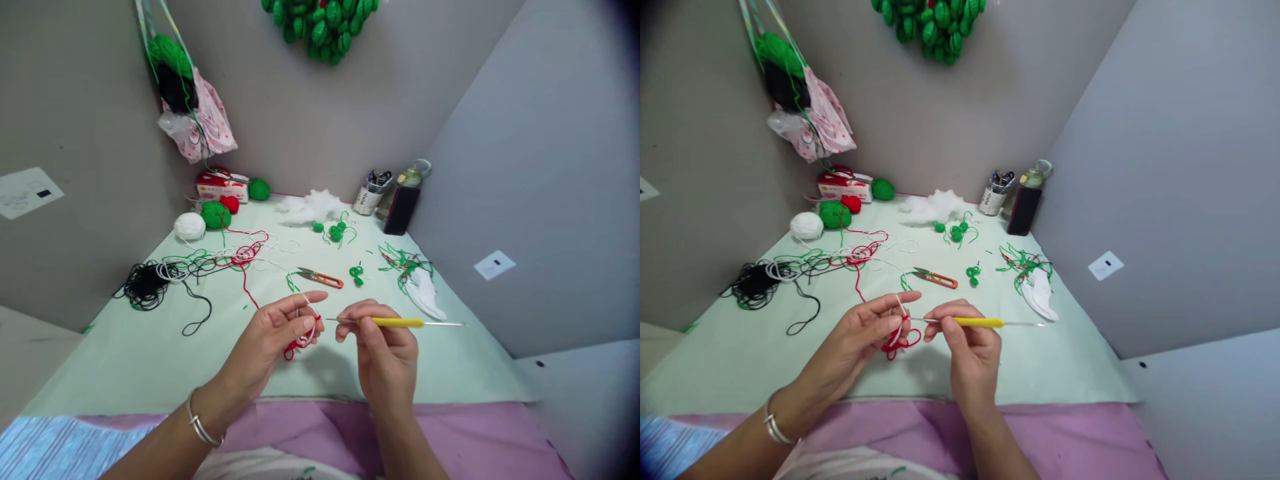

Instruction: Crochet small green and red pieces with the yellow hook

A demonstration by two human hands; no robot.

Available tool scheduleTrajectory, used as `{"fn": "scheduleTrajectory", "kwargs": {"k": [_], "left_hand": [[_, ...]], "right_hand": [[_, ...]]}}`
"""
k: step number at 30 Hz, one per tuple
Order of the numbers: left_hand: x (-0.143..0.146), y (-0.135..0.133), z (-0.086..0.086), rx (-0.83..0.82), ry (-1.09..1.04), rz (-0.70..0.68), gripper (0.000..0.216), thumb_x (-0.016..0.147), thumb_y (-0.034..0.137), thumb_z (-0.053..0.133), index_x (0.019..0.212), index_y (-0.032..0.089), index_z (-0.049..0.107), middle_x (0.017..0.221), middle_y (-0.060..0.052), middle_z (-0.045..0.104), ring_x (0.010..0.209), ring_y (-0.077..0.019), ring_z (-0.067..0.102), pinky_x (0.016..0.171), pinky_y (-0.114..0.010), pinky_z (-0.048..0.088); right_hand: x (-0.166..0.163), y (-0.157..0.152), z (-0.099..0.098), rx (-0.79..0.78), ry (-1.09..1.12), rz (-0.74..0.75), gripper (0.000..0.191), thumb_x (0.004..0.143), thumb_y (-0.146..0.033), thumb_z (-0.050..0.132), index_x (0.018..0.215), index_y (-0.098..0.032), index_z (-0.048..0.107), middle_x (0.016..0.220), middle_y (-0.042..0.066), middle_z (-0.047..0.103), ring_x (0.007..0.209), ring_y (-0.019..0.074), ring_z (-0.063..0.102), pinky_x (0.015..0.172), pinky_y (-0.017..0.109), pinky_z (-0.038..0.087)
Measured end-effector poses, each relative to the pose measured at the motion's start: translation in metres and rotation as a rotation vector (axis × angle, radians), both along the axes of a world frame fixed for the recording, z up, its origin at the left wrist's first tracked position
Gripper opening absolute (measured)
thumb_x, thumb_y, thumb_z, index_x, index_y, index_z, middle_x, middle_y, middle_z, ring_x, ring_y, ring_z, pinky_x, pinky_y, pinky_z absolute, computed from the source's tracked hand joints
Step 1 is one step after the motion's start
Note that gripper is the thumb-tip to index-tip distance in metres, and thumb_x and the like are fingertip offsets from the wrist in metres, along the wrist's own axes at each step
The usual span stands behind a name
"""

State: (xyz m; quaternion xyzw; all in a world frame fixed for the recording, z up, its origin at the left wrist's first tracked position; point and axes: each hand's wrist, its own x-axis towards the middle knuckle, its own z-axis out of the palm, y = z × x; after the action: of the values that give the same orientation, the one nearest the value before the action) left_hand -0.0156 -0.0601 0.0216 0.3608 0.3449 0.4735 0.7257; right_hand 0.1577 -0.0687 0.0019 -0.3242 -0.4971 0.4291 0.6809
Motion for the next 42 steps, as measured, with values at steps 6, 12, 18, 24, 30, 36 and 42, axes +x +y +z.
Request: {"fn": "scheduleTrajectory", "kwargs": {"k": [6,12,18,24,30,36,42], "left_hand": [[0.006,-0.002,-0.006,0.078,0.04,-0.007,0.043,0.086,0.032,0.082,0.128,0.024,0.078,0.087,-0.003,0.075,0.086,-0.0175,0.066,0.082,-0.028,0.047],[0.001,-0.002,-0.007,0.083,0.077,-0.034,0.04,0.093,0.037,0.074,0.132,0.027,0.077,0.094,-0.004,0.078,0.092,-0.0188,0.066,0.088,-0.029,0.047],[0.005,-0.001,-0.01,0.087,0.096,0.021,0.041,0.085,0.038,0.084,0.123,0.024,0.081,0.091,-0.005,0.078,0.087,-0.0185,0.065,0.08,-0.028,0.047],[0.014,-0.004,-0.008,-0.05,-0.084,0.077,0.049,0.08,0.036,0.09,0.126,0.022,0.08,0.081,0.0,0.071,0.075,-0.012,0.059,0.075,-0.023,0.045],[0.005,0.0,-0.007,-0.142,-0.16,-0.02,0.039,0.082,0.03,0.088,0.119,0.021,0.082,0.079,-0.002,0.072,0.07,-0.0113,0.059,0.067,-0.022,0.044],[0.01,-0.002,-0.008,0.004,-0.042,0.013,0.041,0.081,0.03,0.087,0.121,0.025,0.081,0.085,-0.003,0.075,0.086,-0.0164,0.066,0.084,-0.027,0.049],[0.007,-0.004,-0.005,0.029,0.003,0.029,0.047,0.077,0.025,0.091,0.123,0.027,0.081,0.091,-0.001,0.07,0.084,-0.0137,0.065,0.083,-0.026,0.051]], "right_hand": [[-0.008,0.003,-0.003,0.057,-0.14,-0.021,0.012,0.097,-0.03,0.071,0.096,-0.027,0.084,0.088,0.006,0.078,0.081,0.0203,0.072,0.069,0.034,0.061],[-0.009,0.003,-0.004,0.124,-0.232,-0.053,0.017,0.099,-0.025,0.068,0.101,-0.031,0.084,0.091,0.004,0.08,0.083,0.0197,0.071,0.07,0.033,0.059],[-0.009,0.004,-0.003,0.17,-0.32,-0.074,0.021,0.1,-0.019,0.066,0.107,-0.031,0.082,0.091,0.004,0.079,0.083,0.0201,0.072,0.07,0.034,0.059],[-0.008,-0.003,-0.012,0.489,-0.745,-0.296,0.045,0.096,-0.007,0.063,0.131,-0.034,0.074,0.111,0.01,0.078,0.099,0.0232,0.073,0.08,0.037,0.061],[-0.003,0.001,-0.003,0.135,-0.256,-0.15,0.019,0.1,-0.018,0.063,0.1,-0.027,0.08,0.086,0.004,0.074,0.071,0.0169,0.067,0.067,0.033,0.058],[-0.009,0.005,-0.004,0.087,-0.237,-0.04,0.012,0.097,-0.028,0.071,0.096,-0.028,0.083,0.091,0.005,0.079,0.089,0.0221,0.071,0.076,0.036,0.058],[-0.006,0.009,-0.007,0.028,-0.17,-0.025,0.014,0.099,-0.027,0.068,0.097,-0.029,0.082,0.094,0.004,0.08,0.081,0.0183,0.069,0.072,0.032,0.056]]}}
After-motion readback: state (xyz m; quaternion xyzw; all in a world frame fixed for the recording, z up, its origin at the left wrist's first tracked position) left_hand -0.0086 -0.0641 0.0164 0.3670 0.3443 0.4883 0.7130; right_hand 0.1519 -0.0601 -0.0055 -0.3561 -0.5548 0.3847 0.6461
